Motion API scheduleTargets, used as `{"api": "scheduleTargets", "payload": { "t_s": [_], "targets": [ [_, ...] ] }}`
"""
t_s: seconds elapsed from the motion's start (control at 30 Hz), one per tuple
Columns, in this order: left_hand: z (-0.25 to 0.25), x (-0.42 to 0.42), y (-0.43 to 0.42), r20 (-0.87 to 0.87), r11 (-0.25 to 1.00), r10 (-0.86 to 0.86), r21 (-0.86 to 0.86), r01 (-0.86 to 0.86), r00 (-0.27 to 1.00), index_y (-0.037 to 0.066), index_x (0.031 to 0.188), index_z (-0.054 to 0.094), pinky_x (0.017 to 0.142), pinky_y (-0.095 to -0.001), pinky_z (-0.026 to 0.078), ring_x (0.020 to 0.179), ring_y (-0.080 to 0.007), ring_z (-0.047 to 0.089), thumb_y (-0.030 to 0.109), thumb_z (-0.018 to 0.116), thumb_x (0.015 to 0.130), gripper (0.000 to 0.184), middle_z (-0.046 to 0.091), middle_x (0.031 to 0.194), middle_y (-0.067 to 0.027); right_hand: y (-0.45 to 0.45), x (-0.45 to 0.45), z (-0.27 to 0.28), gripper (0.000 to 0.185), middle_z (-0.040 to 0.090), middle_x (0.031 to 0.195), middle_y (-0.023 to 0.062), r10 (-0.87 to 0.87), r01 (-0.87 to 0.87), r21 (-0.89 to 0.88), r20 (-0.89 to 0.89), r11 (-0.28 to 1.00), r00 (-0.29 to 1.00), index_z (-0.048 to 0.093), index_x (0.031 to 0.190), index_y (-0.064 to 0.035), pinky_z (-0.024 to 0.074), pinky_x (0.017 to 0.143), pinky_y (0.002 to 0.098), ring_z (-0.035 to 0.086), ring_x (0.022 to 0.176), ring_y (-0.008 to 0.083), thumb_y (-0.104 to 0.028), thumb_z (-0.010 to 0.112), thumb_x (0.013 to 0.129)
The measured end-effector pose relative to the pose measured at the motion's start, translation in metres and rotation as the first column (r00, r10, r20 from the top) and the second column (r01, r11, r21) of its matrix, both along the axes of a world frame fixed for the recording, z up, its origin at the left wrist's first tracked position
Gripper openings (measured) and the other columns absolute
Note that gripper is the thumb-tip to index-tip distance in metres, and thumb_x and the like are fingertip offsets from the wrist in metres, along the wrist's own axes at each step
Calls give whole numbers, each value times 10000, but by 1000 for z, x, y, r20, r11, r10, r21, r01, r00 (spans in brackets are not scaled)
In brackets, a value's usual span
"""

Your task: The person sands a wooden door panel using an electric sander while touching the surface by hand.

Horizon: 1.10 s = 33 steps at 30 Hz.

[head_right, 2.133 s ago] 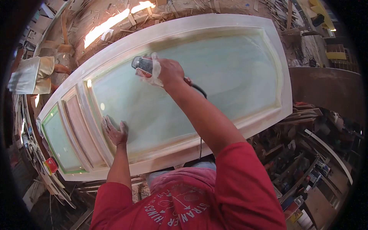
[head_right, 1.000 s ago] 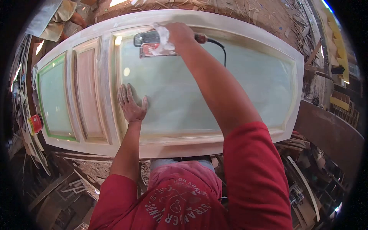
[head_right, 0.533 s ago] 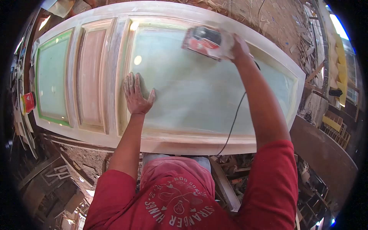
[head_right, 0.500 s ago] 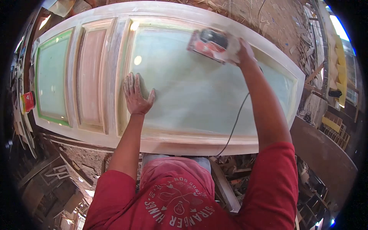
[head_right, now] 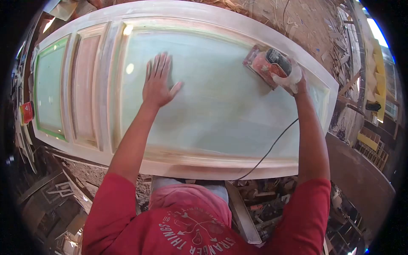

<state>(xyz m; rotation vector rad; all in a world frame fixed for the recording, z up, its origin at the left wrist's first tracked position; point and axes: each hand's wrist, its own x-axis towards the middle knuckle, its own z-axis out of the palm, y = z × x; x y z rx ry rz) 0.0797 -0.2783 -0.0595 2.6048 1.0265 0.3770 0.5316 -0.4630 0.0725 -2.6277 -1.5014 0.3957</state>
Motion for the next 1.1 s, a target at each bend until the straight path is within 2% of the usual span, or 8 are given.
{"api": "scheduleTargets", "payload": {
  "t_s": [0.13, 0.23, 0.33, 0.53, 0.7, 0.8, 1.0, 1.1],
  "targets": [
    [-12, 102, -2, 20, 998, -15, 68, 14, 1000, 40, 1771, 270, 1411, -556, 110, 1725, -347, 209, 623, 642, 1023, 1019, 258, 1855, -165, 13, -37, 21, 922, 801, 1287, 193, 27, -26, -21, 27, 999, 999, 637, 1488, -121, 583, 1068, 481, 760, 1222, 399, -577, 902, 731],
    [-14, 115, -9, 35, 998, -3, 63, 1, 999, 68, 1776, 278, 1410, -553, 116, 1724, -346, 212, 617, 643, 1027, 998, 264, 1852, -169, 26, -48, 30, 929, 808, 1269, 192, 51, -58, -75, -95, 995, 994, 632, 1498, -122, 586, 1060, 481, 767, 1209, 390, -566, 899, 727],
    [-14, 90, 2, -51, 996, -41, 83, 45, 998, 112, 1781, 290, 1407, -558, 130, 1721, -350, 221, 620, 657, 1021, 985, 283, 1845, -168, 16, -36, 31, 915, 799, 1294, 191, 66, -68, -30, -64, 997, 996, 633, 1480, -123, 580, 1059, 474, 761, 1225, 379, -555, 904, 720],
    [-25, 27, 30, -66, 942, 303, 171, -288, 951, 191, 1801, 252, 1425, -502, 107, 1734, -275, 186, 690, 627, 1011, 1007, 243, 1871, -79, -55, 46, 16, 904, 789, 1302, 199, 23, -26, -59, -52, 998, 998, 629, 1476, -112, 575, 1068, 474, 761, 1229, 387, -522, 925, 727],
    [-18, 35, 25, -43, 915, 379, 168, -368, 924, 196, 1785, 302, 1410, -557, 144, 1718, -318, 234, 657, 693, 986, 1002, 301, 1847, -107, -101, 103, 15, 814, 797, 1237, 202, -11, 14, 33, -95, 999, 995, 652, 1419, -68, 597, 1027, 467, 776, 1172, 387, -418, 958, 751],
    [-19, 33, 25, -73, 911, 392, 168, -377, 917, 214, 1796, 272, 1417, -551, 116, 1725, -308, 212, 688, 675, 981, 1026, 277, 1857, -100, -93, 108, 18, 790, 797, 1213, 207, -19, 17, -10, -201, 1000, 979, 658, 1403, -57, 598, 1027, 465, 778, 1159, 390, -394, 960, 755],
    [-14, 34, 26, -116, 911, 407, 132, -392, 906, 227, 1808, 229, 1428, -535, 74, 1737, -297, 165, 724, 646, 980, 1053, 237, 1871, -95, -16, 65, 11, 769, 803, 1240, 206, 214, -216, 1, -116, 977, 970, 657, 1395, -68, 602, 1024, 465, 777, 1158, 407, -404, 936, 763],
    [-13, 34, 29, -111, 915, 399, 117, -386, 910, 184, 1807, 219, 1429, -533, 68, 1739, -300, 157, 704, 635, 993, 1053, 231, 1871, -110, 39, 21, 13, 802, 802, 1264, 205, 237, -246, -74, -118, 966, 964, 659, 1394, -72, 604, 1030, 460, 775, 1159, 417, -445, 939, 742]
  ]
}}
